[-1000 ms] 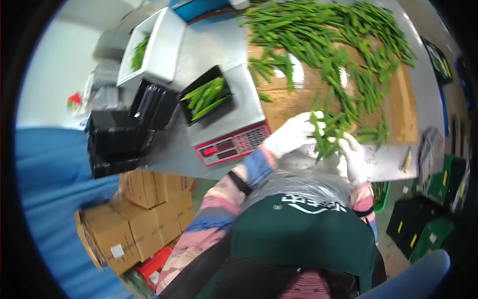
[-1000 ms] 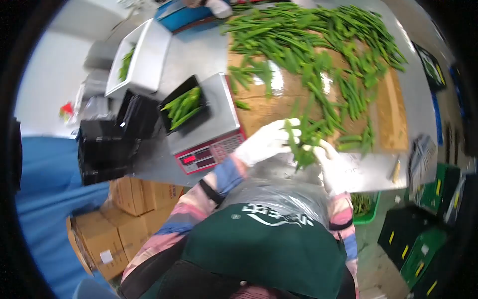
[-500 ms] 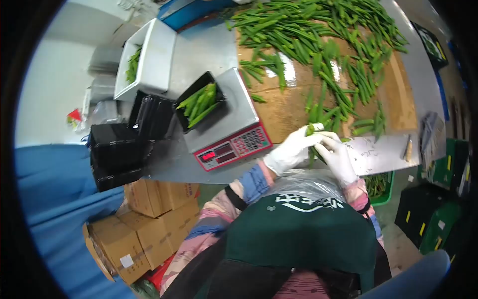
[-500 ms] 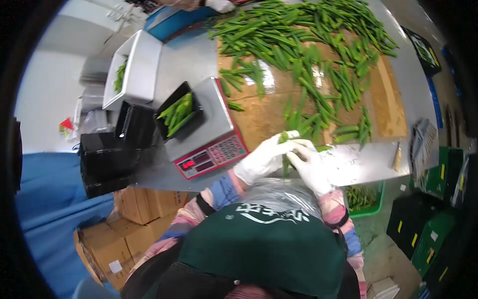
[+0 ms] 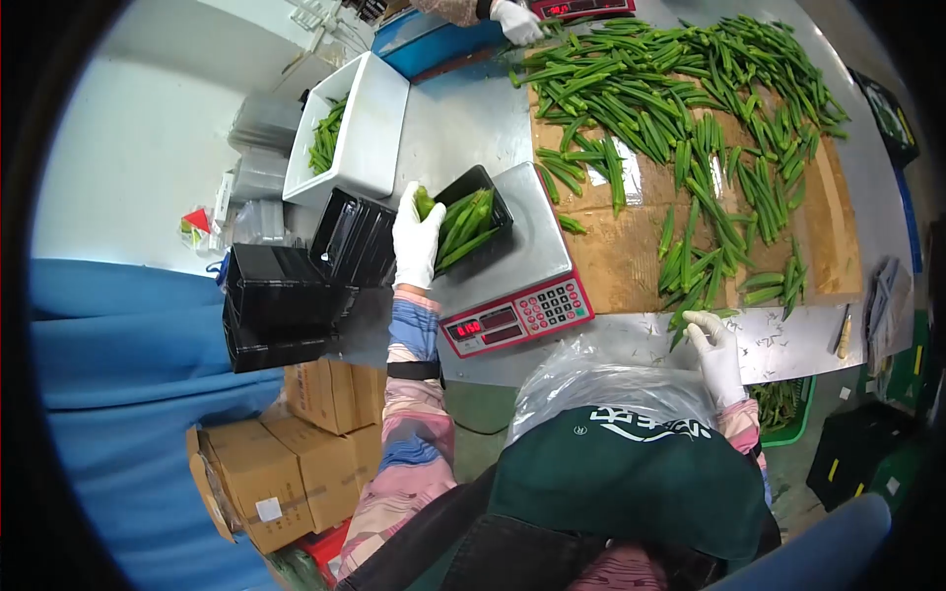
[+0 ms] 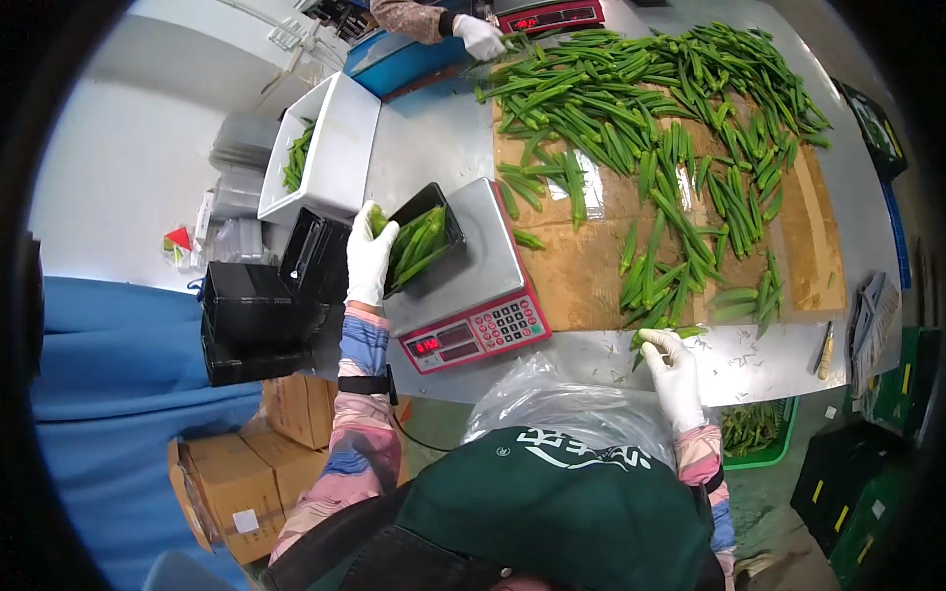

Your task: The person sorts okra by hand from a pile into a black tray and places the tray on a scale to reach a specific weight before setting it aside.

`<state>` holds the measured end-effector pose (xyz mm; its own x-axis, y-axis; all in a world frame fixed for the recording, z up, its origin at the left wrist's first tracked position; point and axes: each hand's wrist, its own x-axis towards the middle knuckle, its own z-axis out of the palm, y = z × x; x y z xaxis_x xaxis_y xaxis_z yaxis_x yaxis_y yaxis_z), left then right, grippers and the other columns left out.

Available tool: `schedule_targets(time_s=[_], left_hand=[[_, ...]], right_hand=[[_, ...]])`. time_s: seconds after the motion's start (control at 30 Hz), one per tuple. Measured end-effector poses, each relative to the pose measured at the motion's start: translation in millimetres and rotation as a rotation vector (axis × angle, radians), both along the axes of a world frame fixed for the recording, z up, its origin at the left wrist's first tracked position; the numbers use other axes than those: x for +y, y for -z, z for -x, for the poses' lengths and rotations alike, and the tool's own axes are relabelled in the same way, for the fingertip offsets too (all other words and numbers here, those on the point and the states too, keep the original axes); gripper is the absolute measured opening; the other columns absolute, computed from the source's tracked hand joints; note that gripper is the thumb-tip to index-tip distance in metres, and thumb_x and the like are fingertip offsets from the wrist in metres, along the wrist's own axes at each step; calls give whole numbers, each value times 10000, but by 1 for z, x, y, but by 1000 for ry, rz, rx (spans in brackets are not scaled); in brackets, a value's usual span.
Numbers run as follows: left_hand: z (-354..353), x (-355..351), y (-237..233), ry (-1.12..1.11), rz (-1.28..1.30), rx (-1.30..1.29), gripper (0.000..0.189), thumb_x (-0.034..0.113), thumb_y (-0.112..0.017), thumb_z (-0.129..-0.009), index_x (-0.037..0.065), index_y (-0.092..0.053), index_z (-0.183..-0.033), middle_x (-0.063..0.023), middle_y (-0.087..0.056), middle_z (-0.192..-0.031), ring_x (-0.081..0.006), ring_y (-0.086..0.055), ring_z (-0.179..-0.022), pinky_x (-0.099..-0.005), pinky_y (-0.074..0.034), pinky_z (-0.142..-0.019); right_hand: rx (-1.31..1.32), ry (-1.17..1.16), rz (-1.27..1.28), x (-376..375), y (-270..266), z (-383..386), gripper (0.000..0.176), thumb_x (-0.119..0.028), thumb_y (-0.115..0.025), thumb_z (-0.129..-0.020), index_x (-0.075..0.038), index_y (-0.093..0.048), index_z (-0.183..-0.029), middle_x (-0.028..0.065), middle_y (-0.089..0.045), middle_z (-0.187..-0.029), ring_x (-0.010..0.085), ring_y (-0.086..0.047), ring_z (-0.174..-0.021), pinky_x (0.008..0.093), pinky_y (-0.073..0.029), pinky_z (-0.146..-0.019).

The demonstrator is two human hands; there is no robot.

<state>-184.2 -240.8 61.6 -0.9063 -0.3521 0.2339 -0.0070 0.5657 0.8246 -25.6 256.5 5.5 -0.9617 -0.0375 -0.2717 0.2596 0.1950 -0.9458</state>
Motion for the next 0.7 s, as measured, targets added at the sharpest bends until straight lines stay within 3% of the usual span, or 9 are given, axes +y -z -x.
schedule_targets(time_s=[0.07, 0.13, 0.2, 0.27, 0.37, 0.47, 0.57, 0.63, 0.7], left_hand=[[0, -4, -2, 147, -290, -74, 590, -25, -676, -894, -53, -468, -1445, -196, -551, -1439, -253, -531, -1327, -350, -393, -1134], [-6, 4, -10, 157, -200, -37, 550, -41, -664, -899, -58, -498, -1423, -192, -579, -1409, -244, -538, -1320, -342, -395, -1132], [-19, 17, -22, -13, 36, 1, 359, -3, -660, -902, -20, -645, -1260, -155, -687, -1234, -263, -639, -1169, -362, -483, -1026], [-37, 22, -33, -129, 626, -91, 234, 146, -688, -903, 49, -710, -1114, -134, -728, -1090, -308, -691, -984, -392, -529, -872], [-50, 20, -25, -108, 548, -467, 250, 318, -735, -852, 84, -724, -939, -154, -725, -865, -349, -698, -818, -438, -525, -730], [-47, 15, -8, -66, 606, -472, 256, 306, -745, -848, 59, -721, -912, -158, -718, -874, -346, -692, -828, -421, -514, -725], [-49, 12, -19, 49, 413, -366, 272, 290, -754, -844, 30, -711, -913, -162, -704, -856, -325, -676, -805, -413, -505, -733], [-54, 9, -34, 63, 347, -338, 229, 217, -734, -863, -7, -695, -894, -159, -692, -848, -249, -645, -774, -373, -500, -732], [-61, 20, -59, 107, 86, -283, 168, 149, -720, -890, -15, -691, -912, -45, -655, -801, -130, -580, -754, -304, -482, -703]], right_hand=[[2, 7, -24, -4, -7, 1, 234, -84, -641, -972, 14, -697, -1177, 65, -656, -1155, 144, -633, -976, 265, -511, -854], [-31, 41, -8, -9, -15, 2, 218, -94, -658, -955, -6, -715, -1146, 62, -673, -1111, 150, -614, -1003, 270, -486, -851], [-42, 68, 0, -9, -12, 1, 218, -95, -658, -955, -15, -717, -1149, 60, -675, -1102, 149, -614, -1003, 269, -487, -847], [-43, 86, -2, -7, -4, -1, 219, -96, -658, -955, -21, -718, -1152, 59, -677, -1095, 149, -614, -999, 270, -487, -844], [-40, 94, -16, -5, 3, -4, 218, -99, -657, -958, -23, -718, -1153, 60, -680, -1094, 150, -618, -990, 274, -488, -845], [-50, 85, -20, -7, -3, -3, 218, -104, -657, -960, -23, -717, -1153, 66, -685, -1092, 152, -622, -980, 279, -492, -846], [-20, 84, -46, 0, 3, -1, 220, -114, -661, -960, -24, -717, -1153, 70, -691, -1067, 154, -623, -960, 284, -497, -840], [2, 137, -124, 24, 20, -6, 223, -122, -665, -960, -24, -716, -1154, 71, -697, -1052, 155, -624, -941, 288, -501, -835], [-99, 306, -128, 57, 29, -12, 228, -146, -653, -967, -8, -716, -1137, 99, -727, -1007, 164, -647, -929, 310, -510, -850]])
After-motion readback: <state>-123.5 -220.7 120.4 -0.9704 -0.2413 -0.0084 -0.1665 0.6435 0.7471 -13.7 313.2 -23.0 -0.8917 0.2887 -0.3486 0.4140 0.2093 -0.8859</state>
